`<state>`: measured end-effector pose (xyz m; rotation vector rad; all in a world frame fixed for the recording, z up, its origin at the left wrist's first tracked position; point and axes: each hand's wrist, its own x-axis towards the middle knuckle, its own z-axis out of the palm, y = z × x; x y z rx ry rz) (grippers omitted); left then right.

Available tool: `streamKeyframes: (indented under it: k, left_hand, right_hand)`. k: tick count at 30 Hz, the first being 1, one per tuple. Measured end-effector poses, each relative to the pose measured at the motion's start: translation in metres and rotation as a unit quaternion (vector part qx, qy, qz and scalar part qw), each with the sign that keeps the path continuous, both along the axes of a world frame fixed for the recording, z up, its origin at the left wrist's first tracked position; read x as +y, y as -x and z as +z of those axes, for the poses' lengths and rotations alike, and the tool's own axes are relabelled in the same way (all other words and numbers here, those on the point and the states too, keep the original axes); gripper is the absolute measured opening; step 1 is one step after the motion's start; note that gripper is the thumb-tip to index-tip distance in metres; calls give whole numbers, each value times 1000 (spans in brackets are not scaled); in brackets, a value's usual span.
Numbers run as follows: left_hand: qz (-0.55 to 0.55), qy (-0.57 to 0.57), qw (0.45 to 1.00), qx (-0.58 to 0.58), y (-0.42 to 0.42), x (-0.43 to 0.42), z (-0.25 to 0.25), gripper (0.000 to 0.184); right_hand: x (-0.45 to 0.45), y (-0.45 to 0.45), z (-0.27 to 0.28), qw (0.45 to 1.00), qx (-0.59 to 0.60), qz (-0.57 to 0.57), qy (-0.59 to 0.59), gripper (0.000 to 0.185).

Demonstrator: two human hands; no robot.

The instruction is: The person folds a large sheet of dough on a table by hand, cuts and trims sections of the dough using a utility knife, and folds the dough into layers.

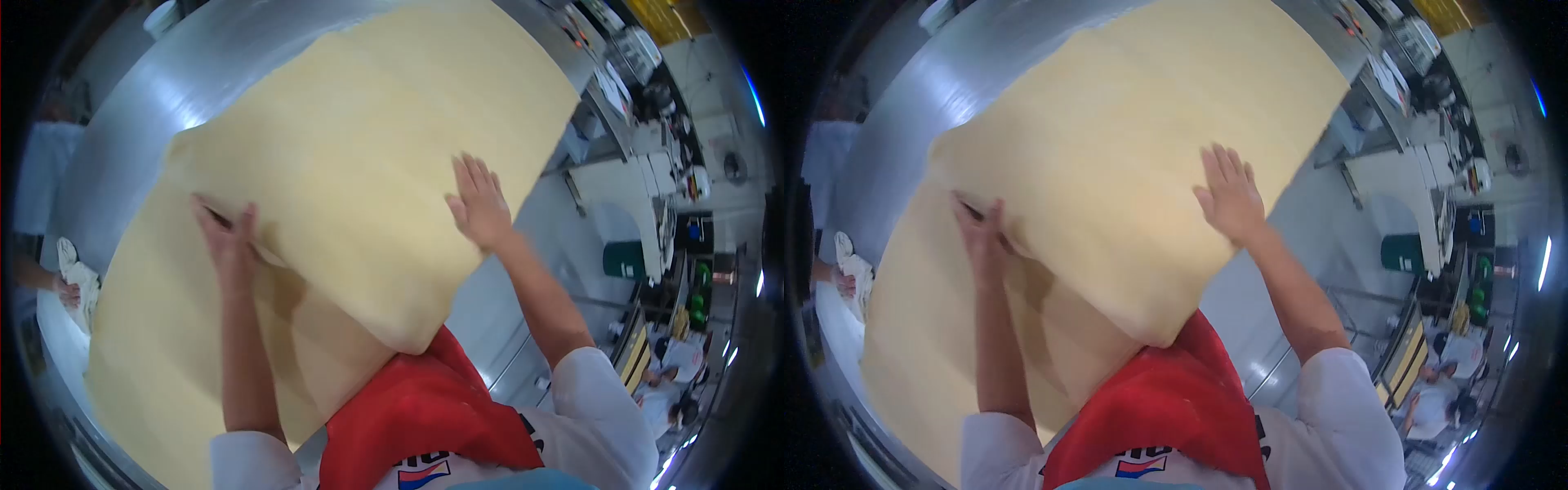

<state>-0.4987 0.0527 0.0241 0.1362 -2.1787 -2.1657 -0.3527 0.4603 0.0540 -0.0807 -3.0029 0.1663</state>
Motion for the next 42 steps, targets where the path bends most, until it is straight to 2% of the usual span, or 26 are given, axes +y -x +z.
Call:
streamKeyframes:
  k: [1,5,7,9,11,12,13,14,15,17,18,19,20,22,24,26,27,28,30,33,35,36,38,39,41,42]
  left_hand:
    - [3,77,997,6,-11,8,0,106]
    - [61,79,994,-46,-23,32,19,108]
    - [100,107,988,-47,-15,45,25,109]
    - [72,-159,984,23,-12,56,28,112]
    - [64,-101,993,6,-11,58,35,117]
    - [47,-9,999,12,-11,58,32,118]
    - [25,84,996,14,-11,58,28,120]
    - [47,91,995,-15,-10,61,24,119]
    - [39,103,994,-18,-7,69,30,119]
    - [55,6,998,-14,1,89,41,117]
    - [54,12,998,-17,9,95,41,117]
    - [46,153,987,12,17,102,36,116]
    - [28,287,957,34,20,106,23,116]
    - [13,305,951,37,27,112,17,114]
    - [5,280,959,36,26,101,14,112]
    - [-22,196,980,11,1,110,25,111]
    - [-40,126,991,1,-10,104,33,111]
    - [-69,185,980,2,-24,97,27,109]
    - [-89,178,980,10,-58,102,25,108]
    - [-117,130,985,0,-63,116,36,105]
    - [-121,306,944,34,-55,125,26,101]
    - [-119,312,942,43,-58,126,26,101]
    - [-104,205,971,68,-57,119,26,89]
    - [-105,206,969,89,-58,96,18,89]
    - [-202,360,897,155,-49,21,2,77]
    - [-186,506,832,132,-40,-15,8,74]
  right_hand:
    - [9,1,-22,999,-15,20,28,69]
    - [15,-11,-27,997,-54,50,-5,73]
    - [30,68,-35,996,-50,71,-5,78]
    - [31,178,-41,996,-39,81,9,83]
    - [11,298,-48,991,0,130,25,83]
    - [-11,343,-45,987,7,161,12,82]
    - [-37,374,-43,982,13,187,1,81]
    - [-60,395,-43,976,-5,217,-8,81]
    - [-78,404,-42,970,-23,242,-18,81]
    - [-110,393,-43,952,-27,305,-18,78]
    - [-109,396,-36,952,-28,304,-11,78]
    - [-104,396,-31,957,-42,288,-19,77]
    - [-100,384,-36,961,-66,269,-28,76]
    - [-71,338,-32,963,-115,242,1,76]
    - [-49,272,-5,961,-167,222,-4,72]
    - [-7,206,-39,969,-19,245,-11,74]
    - [0,170,-40,972,-29,231,-20,74]
    - [3,127,-36,975,-35,219,-28,75]
    - [7,50,-15,977,-120,176,-6,72]
    - [16,8,-16,982,-151,112,-33,71]
    - [12,13,-19,993,-92,45,-58,70]
    - [9,6,-20,994,-82,45,-53,70]
    - [3,-14,-28,997,-69,-42,-8,67]
    - [1,-39,-42,998,-14,-53,44,66]
    - [-19,-94,-78,974,96,-123,166,67]
    - [-40,-119,-89,943,147,-179,237,68]
